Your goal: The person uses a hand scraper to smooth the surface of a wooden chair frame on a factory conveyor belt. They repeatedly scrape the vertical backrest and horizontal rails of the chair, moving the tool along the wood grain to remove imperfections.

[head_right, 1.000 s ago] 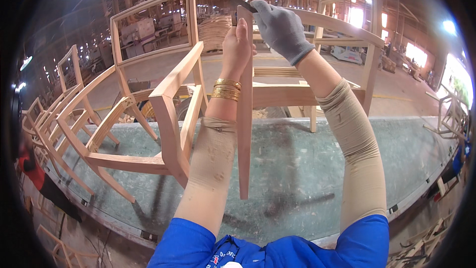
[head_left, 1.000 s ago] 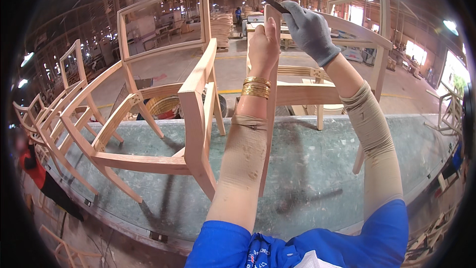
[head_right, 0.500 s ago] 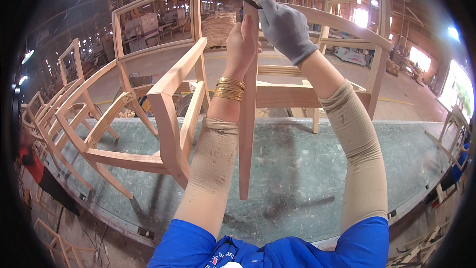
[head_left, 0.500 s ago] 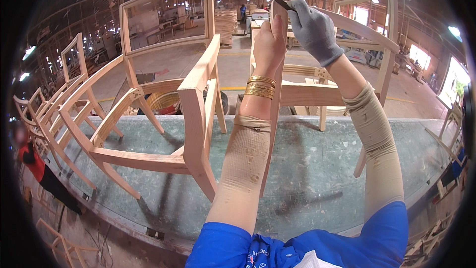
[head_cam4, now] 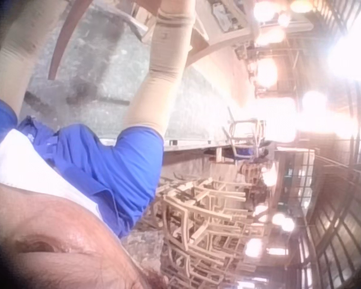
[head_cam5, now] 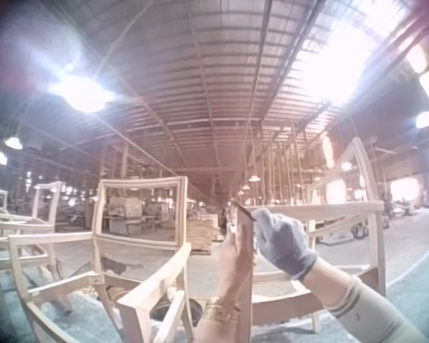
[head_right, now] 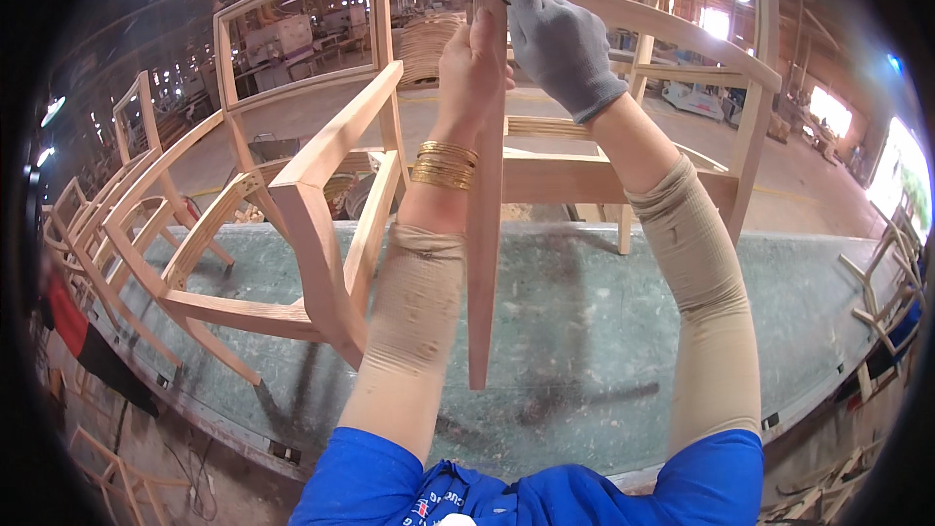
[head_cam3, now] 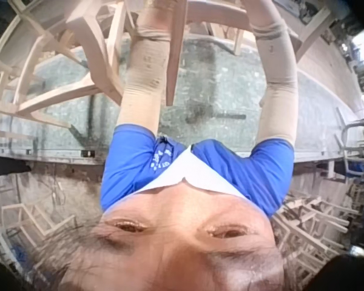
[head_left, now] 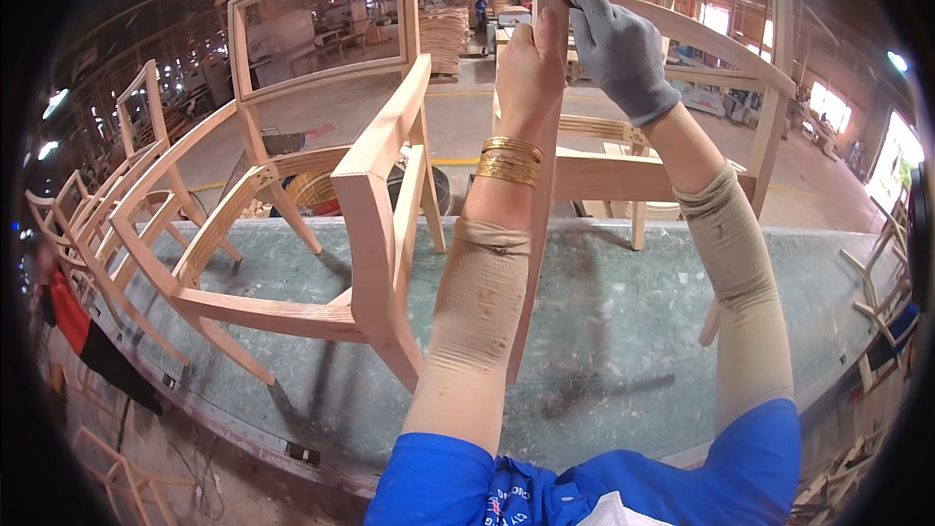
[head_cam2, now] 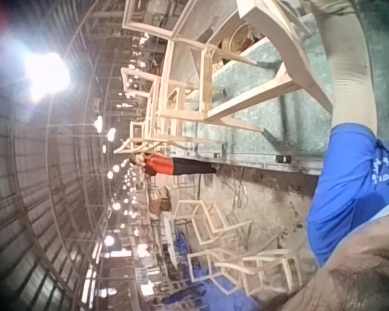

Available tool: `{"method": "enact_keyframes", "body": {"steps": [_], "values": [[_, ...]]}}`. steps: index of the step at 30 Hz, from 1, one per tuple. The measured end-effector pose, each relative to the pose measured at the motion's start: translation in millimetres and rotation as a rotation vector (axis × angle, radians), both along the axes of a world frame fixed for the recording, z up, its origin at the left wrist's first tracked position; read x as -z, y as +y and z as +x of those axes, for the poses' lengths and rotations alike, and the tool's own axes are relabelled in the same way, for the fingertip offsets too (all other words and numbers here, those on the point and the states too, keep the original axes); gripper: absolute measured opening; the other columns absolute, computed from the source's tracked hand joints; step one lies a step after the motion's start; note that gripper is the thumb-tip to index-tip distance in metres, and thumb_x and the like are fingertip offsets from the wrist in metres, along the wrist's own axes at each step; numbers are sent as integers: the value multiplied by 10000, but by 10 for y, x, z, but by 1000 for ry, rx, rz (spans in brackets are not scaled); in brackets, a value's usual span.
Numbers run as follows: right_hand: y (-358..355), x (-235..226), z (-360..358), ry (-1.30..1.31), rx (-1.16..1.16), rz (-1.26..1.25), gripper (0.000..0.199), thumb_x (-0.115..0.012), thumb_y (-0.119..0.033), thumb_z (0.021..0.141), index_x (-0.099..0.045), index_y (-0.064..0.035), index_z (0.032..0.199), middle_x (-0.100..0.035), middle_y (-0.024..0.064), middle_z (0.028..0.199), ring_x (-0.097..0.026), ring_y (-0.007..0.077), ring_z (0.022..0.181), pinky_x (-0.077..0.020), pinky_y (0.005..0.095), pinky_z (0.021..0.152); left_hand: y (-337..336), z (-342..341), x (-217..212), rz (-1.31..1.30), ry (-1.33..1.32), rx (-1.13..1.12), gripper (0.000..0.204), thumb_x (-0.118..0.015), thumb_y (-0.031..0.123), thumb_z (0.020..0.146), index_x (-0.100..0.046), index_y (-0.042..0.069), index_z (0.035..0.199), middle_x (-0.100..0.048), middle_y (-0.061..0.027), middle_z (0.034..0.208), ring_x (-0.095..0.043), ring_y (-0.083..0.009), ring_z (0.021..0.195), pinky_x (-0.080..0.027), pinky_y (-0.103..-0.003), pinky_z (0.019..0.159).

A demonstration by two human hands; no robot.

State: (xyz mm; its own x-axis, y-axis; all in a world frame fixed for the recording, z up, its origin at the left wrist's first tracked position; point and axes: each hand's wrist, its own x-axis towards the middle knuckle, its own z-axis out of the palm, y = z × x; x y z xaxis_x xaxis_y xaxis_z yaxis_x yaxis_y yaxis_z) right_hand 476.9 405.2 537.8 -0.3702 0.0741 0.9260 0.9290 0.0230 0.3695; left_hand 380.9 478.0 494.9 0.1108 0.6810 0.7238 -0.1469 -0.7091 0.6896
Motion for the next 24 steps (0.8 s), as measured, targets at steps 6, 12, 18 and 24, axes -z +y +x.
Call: {"method": "enact_keyframes", "body": {"steps": [6,12,18,24], "values": [[8,-20,-41,-22,-45,31,114,-561,-156,849,-536,-105,948,-632,65,674,-645,273,635,-508,389,516,1,11,18,38,-21,-17,606,-347,504,977,-574,-44,851,-627,-278,824,-594,-457,839,-452,-494,758],[5,-8,-1,-54,-54,39,99,-565,-138,846,-536,-107,936,-636,64,672,-644,273,619,-507,387,506,62,-2,14,101,-60,17,531,-385,468,986,-538,-9,809,-579,-88,641,-598,-141,534,-499,-278,483],[-13,-15,33,-47,-17,6,107,-567,-135,848,-540,-113,949,-633,67,670,-647,274,628,-509,384,508,9,-9,-3,17,-29,15,609,-351,514,974,-564,-31,806,-623,-269,830,-587,-447,830,-446,-492,747],[-1,-10,21,-52,-60,23,117,-571,-138,841,-538,-116,950,-628,74,668,-645,276,626,-507,395,505,15,-19,-1,51,-36,4,608,-355,504,976,-562,-40,802,-618,-266,840,-583,-429,844,-441,-477,759]]}}
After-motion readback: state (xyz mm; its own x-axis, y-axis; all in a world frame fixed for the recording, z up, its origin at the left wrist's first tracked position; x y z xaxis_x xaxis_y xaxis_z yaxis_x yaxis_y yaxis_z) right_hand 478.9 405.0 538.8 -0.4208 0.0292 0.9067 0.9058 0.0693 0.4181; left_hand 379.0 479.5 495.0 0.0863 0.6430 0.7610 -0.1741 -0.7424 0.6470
